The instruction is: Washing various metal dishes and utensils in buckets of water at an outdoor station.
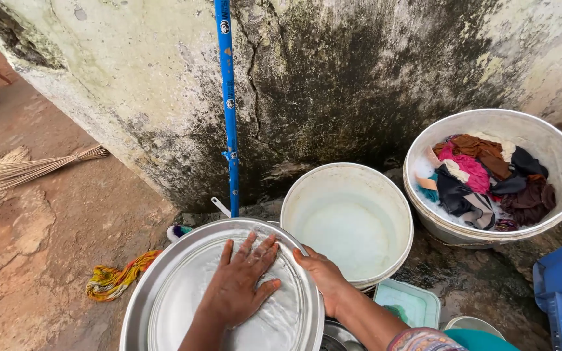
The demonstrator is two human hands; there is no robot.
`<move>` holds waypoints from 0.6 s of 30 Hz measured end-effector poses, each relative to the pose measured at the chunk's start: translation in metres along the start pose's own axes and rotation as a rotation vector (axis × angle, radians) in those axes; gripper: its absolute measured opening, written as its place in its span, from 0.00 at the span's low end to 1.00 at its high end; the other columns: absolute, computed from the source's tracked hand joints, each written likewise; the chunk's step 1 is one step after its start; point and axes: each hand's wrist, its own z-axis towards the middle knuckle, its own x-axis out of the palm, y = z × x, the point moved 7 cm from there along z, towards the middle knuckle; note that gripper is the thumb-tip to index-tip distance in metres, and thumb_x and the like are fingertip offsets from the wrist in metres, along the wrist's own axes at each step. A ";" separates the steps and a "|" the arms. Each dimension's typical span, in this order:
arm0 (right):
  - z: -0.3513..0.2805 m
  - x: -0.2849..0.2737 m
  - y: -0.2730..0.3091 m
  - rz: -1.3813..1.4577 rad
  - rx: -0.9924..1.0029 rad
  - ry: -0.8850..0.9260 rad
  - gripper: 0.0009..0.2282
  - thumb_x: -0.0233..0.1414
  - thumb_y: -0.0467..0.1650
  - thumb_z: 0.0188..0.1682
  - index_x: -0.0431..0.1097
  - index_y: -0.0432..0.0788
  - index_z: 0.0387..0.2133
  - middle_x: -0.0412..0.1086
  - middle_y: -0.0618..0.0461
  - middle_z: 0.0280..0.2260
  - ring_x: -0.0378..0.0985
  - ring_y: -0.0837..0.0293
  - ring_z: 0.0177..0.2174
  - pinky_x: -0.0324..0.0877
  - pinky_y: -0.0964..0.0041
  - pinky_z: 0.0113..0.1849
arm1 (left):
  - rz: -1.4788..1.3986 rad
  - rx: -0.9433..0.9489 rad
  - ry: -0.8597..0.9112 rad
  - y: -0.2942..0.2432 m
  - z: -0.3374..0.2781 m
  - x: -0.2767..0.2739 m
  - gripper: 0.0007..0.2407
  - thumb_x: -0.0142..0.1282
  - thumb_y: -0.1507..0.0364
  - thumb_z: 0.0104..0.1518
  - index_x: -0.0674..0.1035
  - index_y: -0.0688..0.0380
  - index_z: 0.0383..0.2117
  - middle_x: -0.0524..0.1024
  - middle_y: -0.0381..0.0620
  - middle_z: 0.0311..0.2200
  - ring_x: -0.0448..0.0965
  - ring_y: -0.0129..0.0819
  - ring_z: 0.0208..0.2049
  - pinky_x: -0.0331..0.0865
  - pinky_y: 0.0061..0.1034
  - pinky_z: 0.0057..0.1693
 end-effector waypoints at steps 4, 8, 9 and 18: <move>-0.013 0.014 0.013 0.007 0.018 -0.104 0.24 0.51 0.35 0.50 0.61 0.50 0.63 0.77 0.47 0.46 0.82 0.55 0.39 0.82 0.55 0.37 | 0.056 -0.177 -0.066 0.082 -0.017 0.012 0.32 0.35 0.46 0.63 0.56 0.50 0.68 0.49 0.41 0.71 0.42 0.40 0.71 0.30 0.44 0.70; 0.000 0.008 0.016 -0.008 -0.047 -0.100 0.25 0.51 0.38 0.51 0.62 0.46 0.62 0.76 0.46 0.48 0.82 0.55 0.41 0.82 0.54 0.40 | 0.111 -0.366 0.075 0.112 -0.047 0.027 0.34 0.31 0.45 0.61 0.53 0.49 0.71 0.46 0.41 0.71 0.42 0.37 0.72 0.32 0.39 0.72; 0.007 -0.003 0.018 0.032 -0.133 -0.113 0.25 0.52 0.38 0.51 0.63 0.45 0.62 0.76 0.47 0.48 0.82 0.56 0.42 0.81 0.54 0.41 | 0.122 -0.539 0.064 0.118 -0.061 0.033 0.36 0.30 0.43 0.60 0.52 0.54 0.70 0.46 0.47 0.72 0.42 0.40 0.72 0.33 0.36 0.73; 0.009 -0.019 0.021 0.088 -0.333 -0.247 0.24 0.53 0.38 0.50 0.66 0.44 0.59 0.76 0.48 0.46 0.79 0.55 0.42 0.77 0.55 0.42 | -0.108 -0.317 0.031 -0.038 -0.046 0.093 0.46 0.38 0.37 0.56 0.47 0.66 0.69 0.37 0.65 0.70 0.34 0.52 0.72 0.31 0.50 0.71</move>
